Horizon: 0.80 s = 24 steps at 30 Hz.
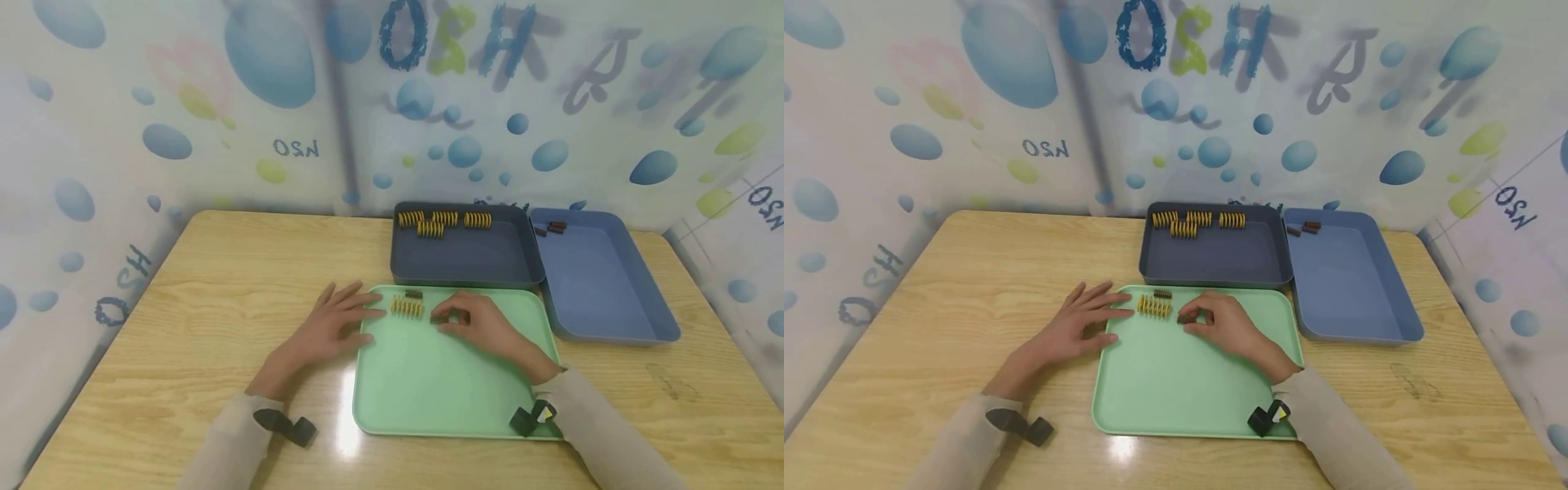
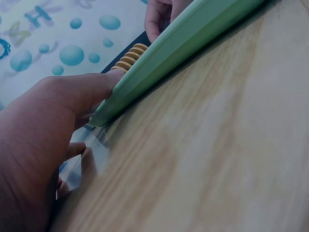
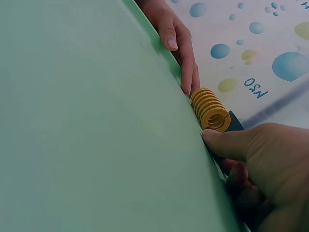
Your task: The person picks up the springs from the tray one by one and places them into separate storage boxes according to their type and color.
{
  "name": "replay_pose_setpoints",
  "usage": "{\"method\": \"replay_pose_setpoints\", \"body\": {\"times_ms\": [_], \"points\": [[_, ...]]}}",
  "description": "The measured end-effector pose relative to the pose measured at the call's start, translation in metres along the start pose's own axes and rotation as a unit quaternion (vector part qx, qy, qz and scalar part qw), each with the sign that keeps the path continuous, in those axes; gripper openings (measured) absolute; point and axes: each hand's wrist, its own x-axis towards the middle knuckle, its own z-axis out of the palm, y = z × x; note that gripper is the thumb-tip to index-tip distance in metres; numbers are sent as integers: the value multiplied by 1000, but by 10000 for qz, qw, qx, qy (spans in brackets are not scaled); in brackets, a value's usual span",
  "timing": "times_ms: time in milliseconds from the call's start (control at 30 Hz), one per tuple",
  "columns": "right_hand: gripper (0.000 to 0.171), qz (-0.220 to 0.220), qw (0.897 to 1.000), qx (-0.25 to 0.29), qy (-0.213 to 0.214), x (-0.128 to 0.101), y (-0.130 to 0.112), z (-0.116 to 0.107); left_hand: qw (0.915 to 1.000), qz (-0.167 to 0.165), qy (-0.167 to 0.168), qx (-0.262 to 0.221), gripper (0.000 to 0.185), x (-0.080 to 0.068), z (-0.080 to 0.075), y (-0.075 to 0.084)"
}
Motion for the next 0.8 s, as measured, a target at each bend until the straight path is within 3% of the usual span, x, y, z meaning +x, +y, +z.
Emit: {"method": "replay_pose_setpoints", "body": {"times_ms": [400,800], "points": [[24,219,9996,32,-170,-2,0,-4,9999,75,64,30,44,0,1,-1],[19,245,9995,175,-59,-3,3,-3,10000,21,25,-16,43,-1,1,-1]]}}
